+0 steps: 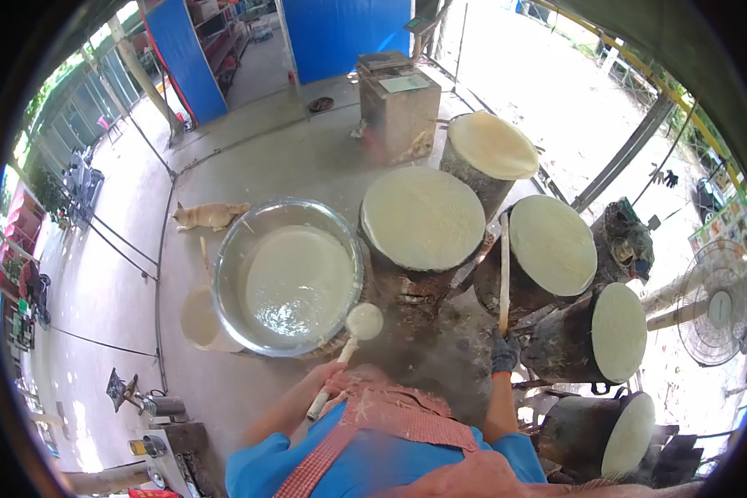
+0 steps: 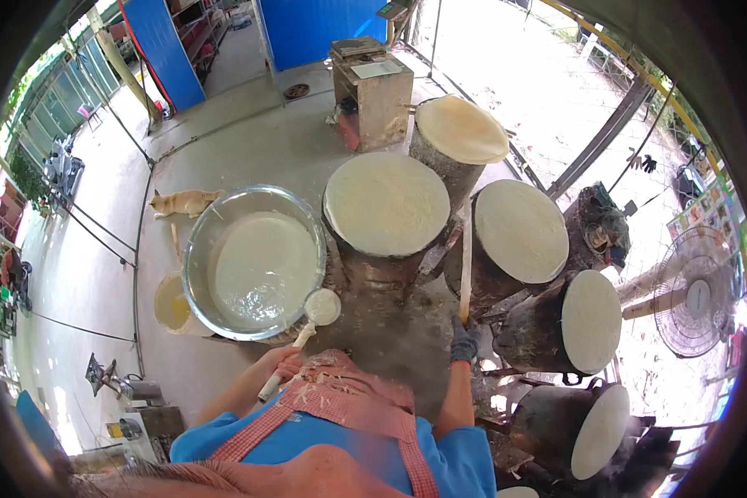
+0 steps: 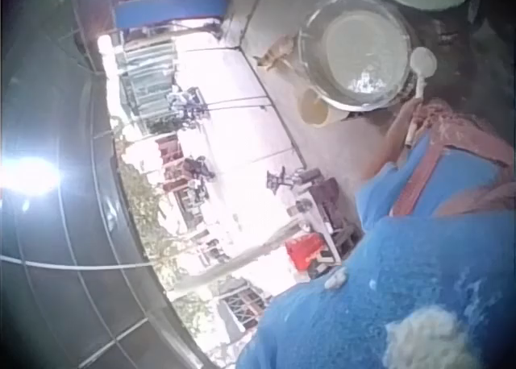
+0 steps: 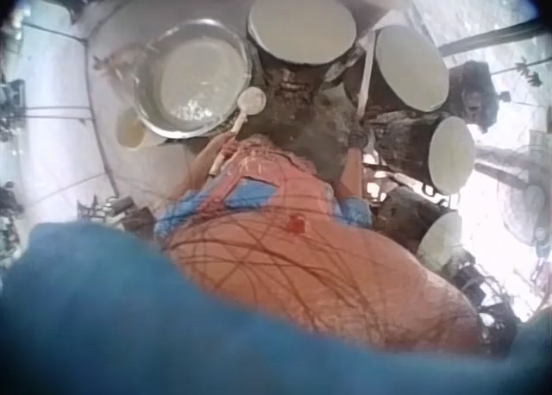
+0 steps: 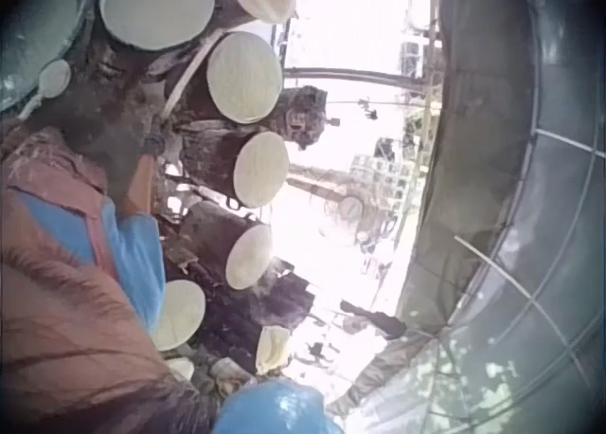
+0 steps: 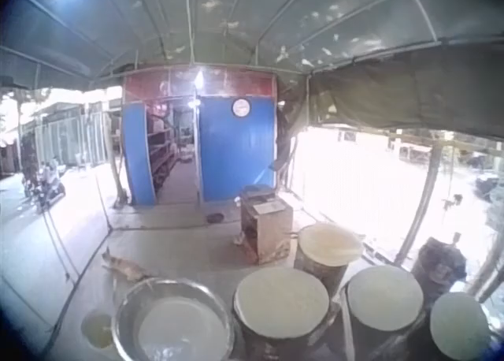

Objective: The person lifts cooked sheets from round griddles using a stick and stacks them, then scoops batter from a bowl with a ladle onto the griddles and spreads it evenly using a stick.

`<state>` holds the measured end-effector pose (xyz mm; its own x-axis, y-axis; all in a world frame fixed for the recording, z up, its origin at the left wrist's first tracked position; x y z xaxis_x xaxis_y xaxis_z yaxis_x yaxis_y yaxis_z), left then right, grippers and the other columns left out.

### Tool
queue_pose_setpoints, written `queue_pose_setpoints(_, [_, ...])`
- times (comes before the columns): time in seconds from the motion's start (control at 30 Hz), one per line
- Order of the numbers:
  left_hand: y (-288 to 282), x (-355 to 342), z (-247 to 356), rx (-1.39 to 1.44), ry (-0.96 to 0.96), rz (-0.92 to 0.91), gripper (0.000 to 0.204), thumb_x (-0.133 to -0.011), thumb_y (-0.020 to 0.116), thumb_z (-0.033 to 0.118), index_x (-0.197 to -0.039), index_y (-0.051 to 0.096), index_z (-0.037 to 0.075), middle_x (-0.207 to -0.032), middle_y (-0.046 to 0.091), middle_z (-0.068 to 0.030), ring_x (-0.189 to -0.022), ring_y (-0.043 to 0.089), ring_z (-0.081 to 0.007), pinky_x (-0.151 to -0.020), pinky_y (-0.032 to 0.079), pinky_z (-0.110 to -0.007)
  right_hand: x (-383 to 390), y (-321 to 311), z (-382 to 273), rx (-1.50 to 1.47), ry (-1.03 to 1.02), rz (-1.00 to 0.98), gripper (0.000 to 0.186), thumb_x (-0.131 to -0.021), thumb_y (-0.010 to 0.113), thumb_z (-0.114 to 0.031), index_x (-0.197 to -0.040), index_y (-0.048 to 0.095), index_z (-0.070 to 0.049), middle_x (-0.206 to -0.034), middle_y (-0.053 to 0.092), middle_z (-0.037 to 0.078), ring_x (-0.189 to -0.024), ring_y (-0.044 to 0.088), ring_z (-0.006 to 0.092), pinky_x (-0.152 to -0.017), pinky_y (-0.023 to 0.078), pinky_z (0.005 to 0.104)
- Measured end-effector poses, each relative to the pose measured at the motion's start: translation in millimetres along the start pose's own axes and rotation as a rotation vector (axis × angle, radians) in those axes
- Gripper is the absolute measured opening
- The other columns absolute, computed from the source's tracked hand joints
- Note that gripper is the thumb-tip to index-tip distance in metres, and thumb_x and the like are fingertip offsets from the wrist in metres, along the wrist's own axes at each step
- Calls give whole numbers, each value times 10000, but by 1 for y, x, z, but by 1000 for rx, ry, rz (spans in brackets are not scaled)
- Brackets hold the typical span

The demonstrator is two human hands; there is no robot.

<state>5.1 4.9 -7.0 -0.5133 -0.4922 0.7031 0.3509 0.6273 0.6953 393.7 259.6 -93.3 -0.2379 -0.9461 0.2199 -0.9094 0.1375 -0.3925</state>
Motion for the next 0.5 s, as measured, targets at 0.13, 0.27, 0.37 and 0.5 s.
queue_pose_setpoints(0.13, [-16, 47, 39, 173, 10, -31, 191, -847, 439, 270, -750, 363, 125, -484, 312, 11, -349, 298, -54, -260, 242, -175, 0, 57, -35, 388, -76, 62, 427, -647, 649, -316, -906, 576, 15, -841, 596, 187, -765, 547, 328, -687, 419, 373])
queue_pose_setpoints(0.27, [-4, 39, 65, 272, -22, -108, 437, -838, 437, 348, -509, 296, 99, -430, 279, 8, -336, 297, -86, -298, 260, -217, -84, 75, -46, 567, -165, 75, 399, -652, 624, -319, -865, 576, 15, -765, 582, 205, -717, 543, 356, -639, 422, 387])
queue_pose_setpoints(0.37, [-3, 34, 63, 346, 4, -138, 440, -836, 438, 358, -512, 300, 96, -426, 281, 4, -329, 289, -86, -297, 259, -217, -139, 92, -69, 507, -262, 36, 324, -663, 597, -270, -827, 578, 9, -676, 577, 171, -604, 536, 311, -560, 413, 390])
queue_pose_setpoints(0.5, [15, 21, 49, 450, 74, -202, 442, -836, 436, 371, -519, 309, 91, -426, 285, 0, -325, 281, -86, -297, 251, -215, -226, 131, -125, 545, -273, -12, 395, -631, 609, -322, -869, 584, -7, -726, 588, 188, -683, 561, 323, -598, 423, 399])
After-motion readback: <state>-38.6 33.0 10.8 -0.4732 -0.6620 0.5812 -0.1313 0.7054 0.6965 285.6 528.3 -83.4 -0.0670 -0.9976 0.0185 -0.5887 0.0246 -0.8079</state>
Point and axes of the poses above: each hand's wrist, its own x-axis away from the middle knuckle, its own y-axis out of the palm, z = x × y, the point moved 1 cm from there along -x, towards the middle knuckle
